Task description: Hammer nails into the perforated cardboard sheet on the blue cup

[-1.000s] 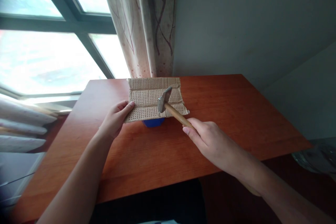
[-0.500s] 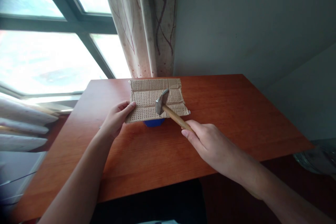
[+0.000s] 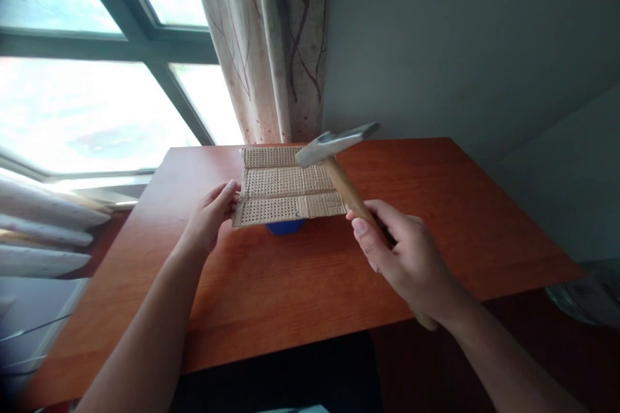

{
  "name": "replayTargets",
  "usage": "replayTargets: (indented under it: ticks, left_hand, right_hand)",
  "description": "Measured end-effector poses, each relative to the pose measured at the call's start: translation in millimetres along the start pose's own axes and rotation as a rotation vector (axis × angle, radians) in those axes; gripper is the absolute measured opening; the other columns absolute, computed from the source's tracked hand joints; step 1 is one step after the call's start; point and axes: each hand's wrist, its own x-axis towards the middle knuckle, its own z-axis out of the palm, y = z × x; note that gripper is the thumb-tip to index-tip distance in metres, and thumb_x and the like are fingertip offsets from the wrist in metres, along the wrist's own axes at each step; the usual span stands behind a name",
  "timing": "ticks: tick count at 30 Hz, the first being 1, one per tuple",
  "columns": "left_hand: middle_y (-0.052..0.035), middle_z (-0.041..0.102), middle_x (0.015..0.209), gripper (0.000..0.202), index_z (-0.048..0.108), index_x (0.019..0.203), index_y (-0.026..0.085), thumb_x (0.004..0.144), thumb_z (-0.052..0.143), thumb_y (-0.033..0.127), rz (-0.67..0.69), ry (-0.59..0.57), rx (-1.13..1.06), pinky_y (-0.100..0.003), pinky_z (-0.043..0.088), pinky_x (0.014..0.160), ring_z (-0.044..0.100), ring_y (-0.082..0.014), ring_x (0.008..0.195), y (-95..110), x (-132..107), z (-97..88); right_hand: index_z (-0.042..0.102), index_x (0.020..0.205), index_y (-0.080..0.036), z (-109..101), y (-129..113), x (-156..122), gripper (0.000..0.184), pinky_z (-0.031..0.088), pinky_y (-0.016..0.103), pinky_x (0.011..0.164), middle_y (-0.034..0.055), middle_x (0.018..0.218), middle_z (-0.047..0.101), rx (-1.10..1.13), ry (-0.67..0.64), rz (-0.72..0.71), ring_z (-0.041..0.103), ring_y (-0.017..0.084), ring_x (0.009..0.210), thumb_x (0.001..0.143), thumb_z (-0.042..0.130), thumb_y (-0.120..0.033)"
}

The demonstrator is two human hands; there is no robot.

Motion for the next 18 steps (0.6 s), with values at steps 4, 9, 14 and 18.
replayTargets:
  ticks: [4, 9, 14, 18]
  left_hand:
    - [-0.0024, 0.063, 0.075, 0.042, 0.064, 0.093, 0.014, 0.082, 0.065, 0.054, 0.091, 0.104, 0.033, -0.02, 0.039, 0.05, 0.053, -0.0089, 0.056, 5.1, -1.7, -12.5]
    - [-0.0031, 0.065, 0.075, 0.033, 0.067, 0.093, 0.013, 0.084, 0.065, 0.045, 0.17, 0.188, 0.081, -0.019, 0.041, 0.053, 0.055, -0.0092, 0.059, 13.3, -13.2, -29.1]
    - [-0.0033, 0.065, 0.075, 0.031, 0.069, 0.093, 0.014, 0.086, 0.064, 0.044, 0.202, 0.184, 0.2, -0.02, 0.044, 0.055, 0.056, -0.0104, 0.061, 12.5, -24.6, -44.6]
    - [-0.0033, 0.067, 0.076, 0.03, 0.069, 0.094, 0.016, 0.086, 0.064, 0.044, 0.213, 0.2, 0.354, -0.021, 0.045, 0.055, 0.058, -0.0116, 0.063, 8.4, -29.3, -57.0]
  right_hand:
    - [0.054, 0.08, -0.022, 0.2, 4.6, 15.1, 0.02, 0.031, 0.023, 0.04, -0.0059, 0.059, 0.045, 0.35, 0.191, -0.134, 0.041, 0.008, 0.044, 0.094, 0.061, -0.035]
    - [0.045, 0.063, -0.021, 1.3, 13.7, 42.2, 0.038, 0.018, 0.022, 0.034, -0.0086, 0.049, 0.031, 0.558, 0.265, -0.217, 0.028, 0.005, 0.035, 0.094, 0.061, -0.035]
    - [0.041, 0.06, -0.021, 8.8, 26.5, 56.3, 0.043, 0.019, 0.022, 0.033, -0.0097, 0.046, 0.029, 0.563, 0.419, -0.339, 0.027, 0.005, 0.033, 0.093, 0.064, -0.037]
    - [0.04, 0.059, -0.021, 10.4, 35.0, 63.5, 0.046, 0.019, 0.021, 0.032, -0.0098, 0.045, 0.03, 0.536, 0.479, -0.373, 0.029, 0.005, 0.032, 0.092, 0.064, -0.042]
